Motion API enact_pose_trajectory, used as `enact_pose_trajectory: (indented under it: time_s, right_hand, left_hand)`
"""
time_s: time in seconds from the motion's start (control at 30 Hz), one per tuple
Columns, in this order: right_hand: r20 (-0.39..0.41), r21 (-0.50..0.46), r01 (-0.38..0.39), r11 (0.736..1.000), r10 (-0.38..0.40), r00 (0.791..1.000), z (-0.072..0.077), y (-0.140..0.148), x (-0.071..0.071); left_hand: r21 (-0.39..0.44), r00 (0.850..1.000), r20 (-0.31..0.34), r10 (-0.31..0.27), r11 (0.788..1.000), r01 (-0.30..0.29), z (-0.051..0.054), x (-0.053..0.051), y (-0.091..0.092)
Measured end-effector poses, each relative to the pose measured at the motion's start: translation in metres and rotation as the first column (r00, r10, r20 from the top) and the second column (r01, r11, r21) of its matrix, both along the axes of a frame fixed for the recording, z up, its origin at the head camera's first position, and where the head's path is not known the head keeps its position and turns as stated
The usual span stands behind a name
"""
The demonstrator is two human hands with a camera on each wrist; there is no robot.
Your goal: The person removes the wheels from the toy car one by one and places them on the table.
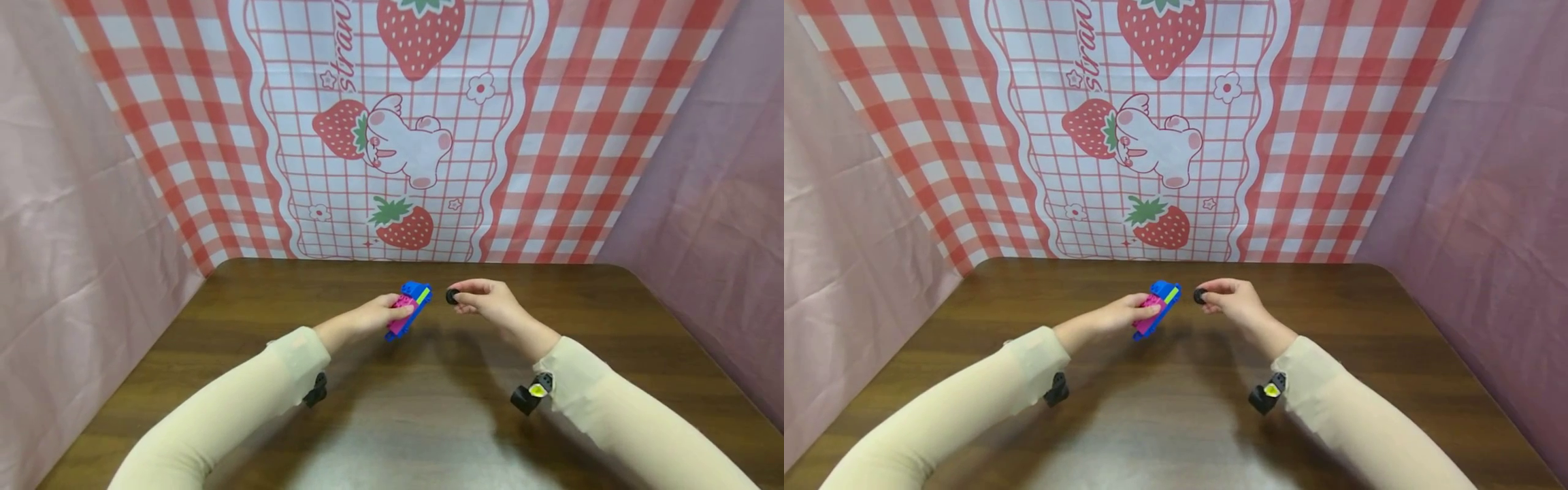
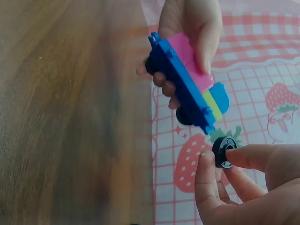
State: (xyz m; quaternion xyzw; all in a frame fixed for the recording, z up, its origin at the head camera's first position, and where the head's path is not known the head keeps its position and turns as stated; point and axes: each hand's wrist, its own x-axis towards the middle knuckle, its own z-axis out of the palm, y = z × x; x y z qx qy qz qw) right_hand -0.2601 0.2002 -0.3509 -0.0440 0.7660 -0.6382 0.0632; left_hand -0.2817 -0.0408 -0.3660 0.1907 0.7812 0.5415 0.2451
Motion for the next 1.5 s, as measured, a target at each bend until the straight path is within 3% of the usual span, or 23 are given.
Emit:
enact_pose_trajectory:
  time_s: [0.3, 0.57, 0.73, 1.0, 1.17, 1.33, 1.5]
  right_hand:
    - [0.049, -0.073, 0.024, 0.997, -0.02, 0.999, -0.008, 0.016, -0.014]
    - [0.1, -0.097, 0.055, 0.994, -0.045, 0.994, -0.008, 0.022, -0.018]
    - [0.111, -0.174, 0.096, 0.98, -0.077, 0.991, -0.01, 0.025, -0.021]
    - [0.125, -0.178, 0.157, 0.971, -0.136, 0.983, -0.018, 0.034, -0.027]
    - [0.13, -0.236, 0.177, 0.956, -0.15, 0.98, -0.02, 0.043, -0.028]
    - [0.17, -0.269, 0.23, 0.935, -0.188, 0.967, -0.021, 0.052, -0.033]
    - [0.22, -0.213, 0.289, 0.933, -0.243, 0.945, -0.024, 0.058, -0.037]
  left_hand:
    - [0.015, 1.0, 0.004, 0.015, 1.0, -0.015, -0.005, -0.001, -0.004]
    - [0.042, 1.0, -0.005, 0.028, 0.999, -0.027, -0.009, 0.0, -0.006]
    - [0.051, 1.0, -0.001, 0.027, 0.998, -0.026, -0.008, 0.001, -0.006]
    - [0.028, 1.0, -0.011, 0.003, 1.0, -0.002, -0.01, 0.003, -0.007]
    - [0.012, 1.0, -0.027, 0.001, 1.0, 0.0, -0.007, 0.006, -0.008]
    - [-0.004, 1.0, -0.026, 0.007, 1.0, -0.007, -0.004, 0.008, -0.008]
    - [-0.013, 0.999, -0.03, 0.021, 1.0, -0.021, -0.006, 0.009, -0.008]
